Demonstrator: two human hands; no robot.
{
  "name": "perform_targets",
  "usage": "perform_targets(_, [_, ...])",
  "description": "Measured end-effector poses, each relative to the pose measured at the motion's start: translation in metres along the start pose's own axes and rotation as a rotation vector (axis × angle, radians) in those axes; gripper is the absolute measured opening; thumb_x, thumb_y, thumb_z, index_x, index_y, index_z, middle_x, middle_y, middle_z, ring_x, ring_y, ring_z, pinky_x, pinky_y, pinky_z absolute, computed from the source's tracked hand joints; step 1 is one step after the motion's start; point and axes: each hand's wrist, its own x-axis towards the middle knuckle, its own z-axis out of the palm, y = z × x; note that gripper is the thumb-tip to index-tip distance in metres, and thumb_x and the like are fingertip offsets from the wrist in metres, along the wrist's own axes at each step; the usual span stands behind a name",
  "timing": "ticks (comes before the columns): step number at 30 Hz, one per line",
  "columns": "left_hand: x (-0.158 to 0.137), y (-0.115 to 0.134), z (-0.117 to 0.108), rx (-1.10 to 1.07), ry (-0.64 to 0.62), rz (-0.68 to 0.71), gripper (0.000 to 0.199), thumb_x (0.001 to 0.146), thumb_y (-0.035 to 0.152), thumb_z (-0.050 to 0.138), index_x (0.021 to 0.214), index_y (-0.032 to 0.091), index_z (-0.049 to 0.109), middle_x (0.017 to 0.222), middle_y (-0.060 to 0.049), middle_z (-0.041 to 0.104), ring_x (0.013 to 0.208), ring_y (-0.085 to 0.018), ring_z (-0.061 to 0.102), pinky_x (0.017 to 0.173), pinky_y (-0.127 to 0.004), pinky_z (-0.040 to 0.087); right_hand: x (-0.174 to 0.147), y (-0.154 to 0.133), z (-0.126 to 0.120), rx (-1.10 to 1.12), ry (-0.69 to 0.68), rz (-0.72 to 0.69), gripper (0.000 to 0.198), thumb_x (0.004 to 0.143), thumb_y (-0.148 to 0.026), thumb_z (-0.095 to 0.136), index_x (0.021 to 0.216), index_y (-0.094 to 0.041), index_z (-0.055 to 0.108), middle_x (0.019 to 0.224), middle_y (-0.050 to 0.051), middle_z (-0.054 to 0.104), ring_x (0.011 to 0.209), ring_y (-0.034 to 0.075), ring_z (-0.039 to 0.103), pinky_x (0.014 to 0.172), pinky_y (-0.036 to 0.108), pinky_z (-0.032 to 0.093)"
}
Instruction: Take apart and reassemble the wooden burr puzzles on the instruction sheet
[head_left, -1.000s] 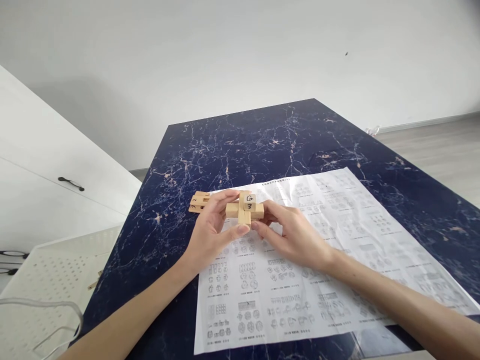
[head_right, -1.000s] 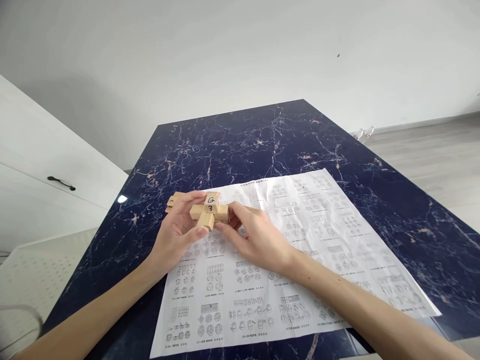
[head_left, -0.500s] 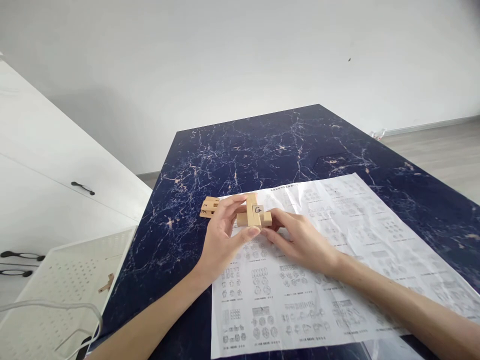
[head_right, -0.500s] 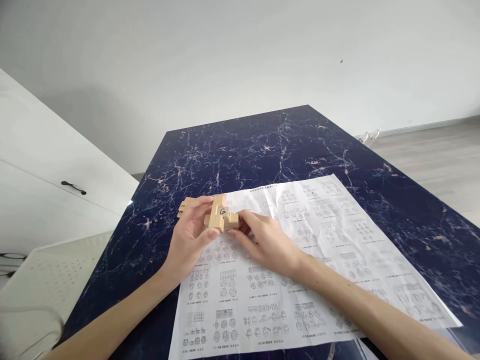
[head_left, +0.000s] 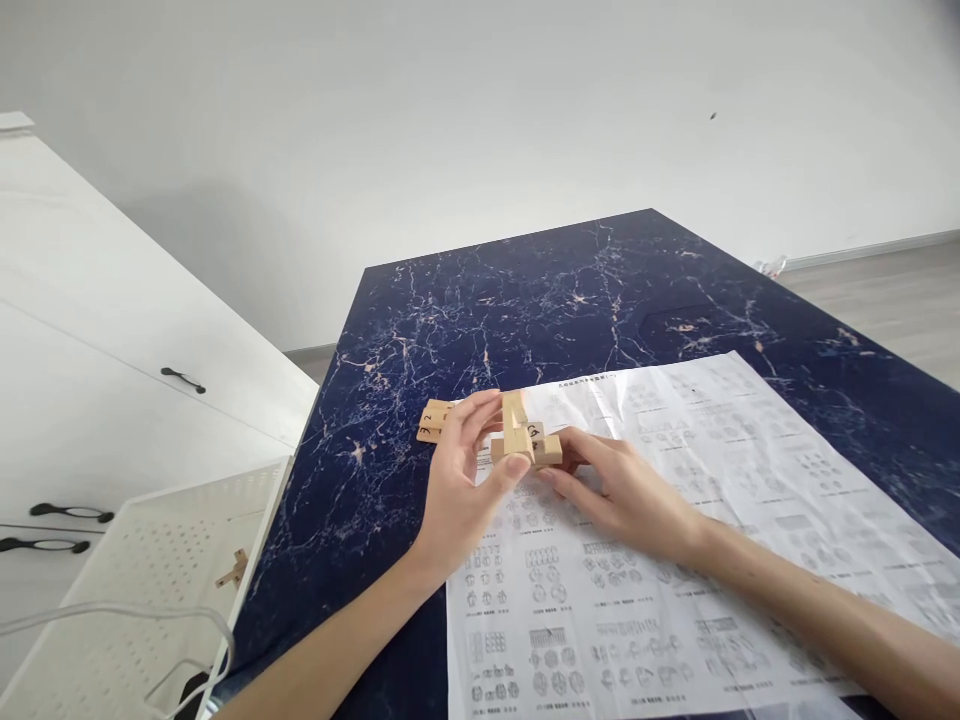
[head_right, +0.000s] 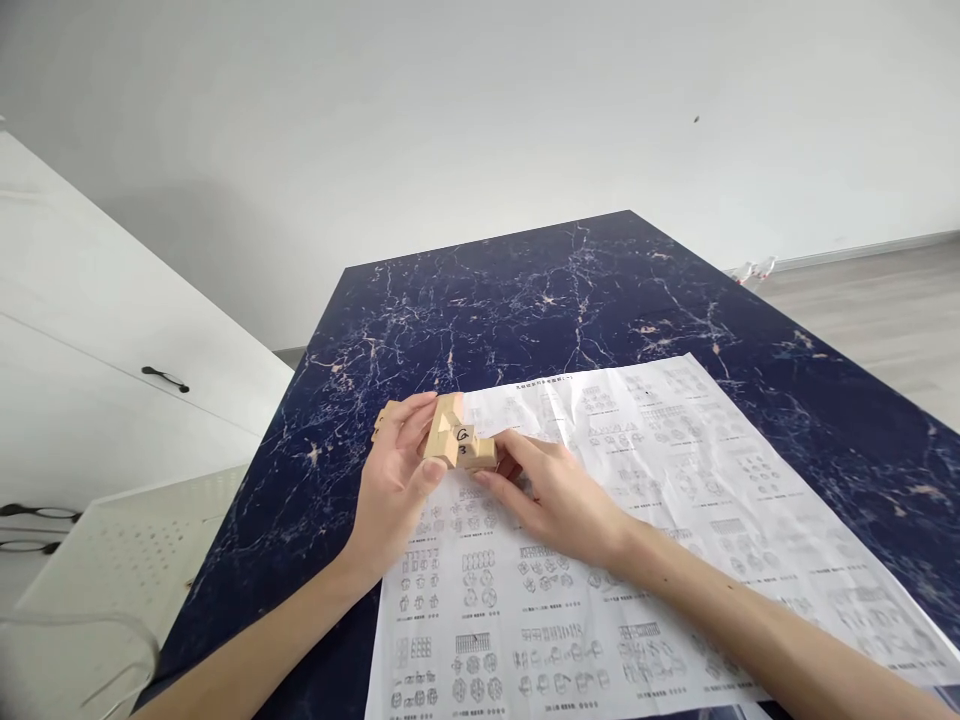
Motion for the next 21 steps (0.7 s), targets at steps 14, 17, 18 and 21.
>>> perform_targets(14, [0.02, -0.001, -0.025, 0.616, 0.247, 0.292, 0.032, 0.092, 0.036, 0.079, 0.119, 0.026, 0.066, 0.12, -0.006, 0.07, 0.112, -0.027, 0.068, 0.101, -0.046, 0.055, 0.005, 0.003, -0.004, 0.015, 0.134, 0.052, 0.032, 0.108, -0.053, 0.055, 0.093, -0.025, 0.055, 0.086, 0.006, 0.076, 0.071, 0.022, 0.069, 0.061, 0.037, 0.05])
perform_targets(17, [0.026, -0.003, -0.031, 0.757, 0.249, 0.354, 0.03, 0.089, 0.034, 0.081, 0.114, 0.026, 0.067, 0.117, -0.006, 0.071, 0.109, -0.028, 0.068, 0.099, -0.047, 0.054, 0.005, 0.004, -0.004, 0.025, 0.13, 0.071, 0.033, 0.108, -0.054, 0.054, 0.095, -0.023, 0.058, 0.087, 0.007, 0.076, 0.072, 0.023, 0.07, 0.06, 0.038, 0.051])
perform_targets(18, [0.028, -0.004, -0.034, 0.804, 0.253, 0.371, 0.031, 0.088, 0.034, 0.081, 0.114, 0.026, 0.067, 0.116, -0.006, 0.071, 0.109, -0.029, 0.067, 0.099, -0.048, 0.053, 0.005, 0.005, -0.004, 0.026, 0.131, 0.073, 0.033, 0.108, -0.054, 0.054, 0.096, -0.023, 0.059, 0.088, 0.007, 0.077, 0.072, 0.023, 0.071, 0.061, 0.038, 0.052])
perform_targets(21, [0.033, -0.008, -0.042, 0.917, 0.259, 0.408, 0.034, 0.084, 0.036, 0.084, 0.112, 0.027, 0.067, 0.114, -0.006, 0.072, 0.11, -0.031, 0.066, 0.101, -0.051, 0.051, 0.005, 0.006, -0.003, 0.028, 0.135, 0.064, 0.032, 0.108, -0.053, 0.055, 0.102, -0.022, 0.061, 0.091, 0.008, 0.078, 0.076, 0.024, 0.072, 0.062, 0.039, 0.054])
